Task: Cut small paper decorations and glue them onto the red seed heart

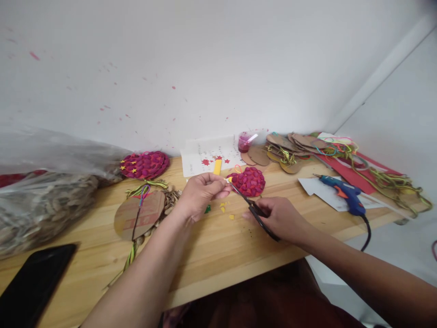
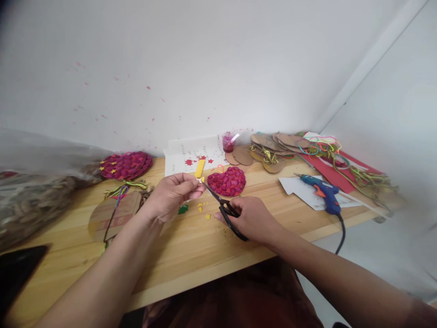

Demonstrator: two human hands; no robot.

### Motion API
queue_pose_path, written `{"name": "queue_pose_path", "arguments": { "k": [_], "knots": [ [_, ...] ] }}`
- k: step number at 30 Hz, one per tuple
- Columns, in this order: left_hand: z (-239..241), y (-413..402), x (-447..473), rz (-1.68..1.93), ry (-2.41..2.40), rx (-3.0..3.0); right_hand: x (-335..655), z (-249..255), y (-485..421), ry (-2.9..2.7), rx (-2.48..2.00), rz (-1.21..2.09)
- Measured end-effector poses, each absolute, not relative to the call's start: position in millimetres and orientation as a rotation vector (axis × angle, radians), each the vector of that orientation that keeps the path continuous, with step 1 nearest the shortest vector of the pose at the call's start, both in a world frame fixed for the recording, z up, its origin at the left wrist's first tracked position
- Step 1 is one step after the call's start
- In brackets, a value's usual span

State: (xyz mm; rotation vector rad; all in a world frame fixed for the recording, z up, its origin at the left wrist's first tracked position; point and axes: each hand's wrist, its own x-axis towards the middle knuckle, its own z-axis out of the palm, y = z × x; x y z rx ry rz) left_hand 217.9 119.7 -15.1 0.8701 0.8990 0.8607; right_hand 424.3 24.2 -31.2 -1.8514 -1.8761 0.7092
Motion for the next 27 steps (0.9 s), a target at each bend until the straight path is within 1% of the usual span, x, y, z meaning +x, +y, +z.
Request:
{"name": "queue_pose_path", "arguments": {
  "k": [4, 9, 14, 23, 27],
  "knots": [
    [-13.0, 122.6, 212.1, 0.820, 0.914, 0.918, 434.1, -22.6, 23.7, -1.799, -1.769, 0.843],
    [-10.0, 117.7, 210.0, 0.558, 0.860, 1.096, 431.4, 2.5, 33.4, -1.504, -1.690, 1.120],
    [-6.7, 113.3, 210.9, 0.429, 0.787, 1.224, 413.4, 14.2, 43.6, -1.454, -1.563, 1.249],
    [-12.4, 114.4, 208.4, 0.392, 0.718, 1.374, 405.6, 4.7, 49.5, -1.538, -1.523, 1.255],
    [-12.6, 115.1, 208.0, 0.422, 0.723, 1.334, 400.4, 3.0, 50.2, -1.432, -1.554, 1.237]
  ]
}}
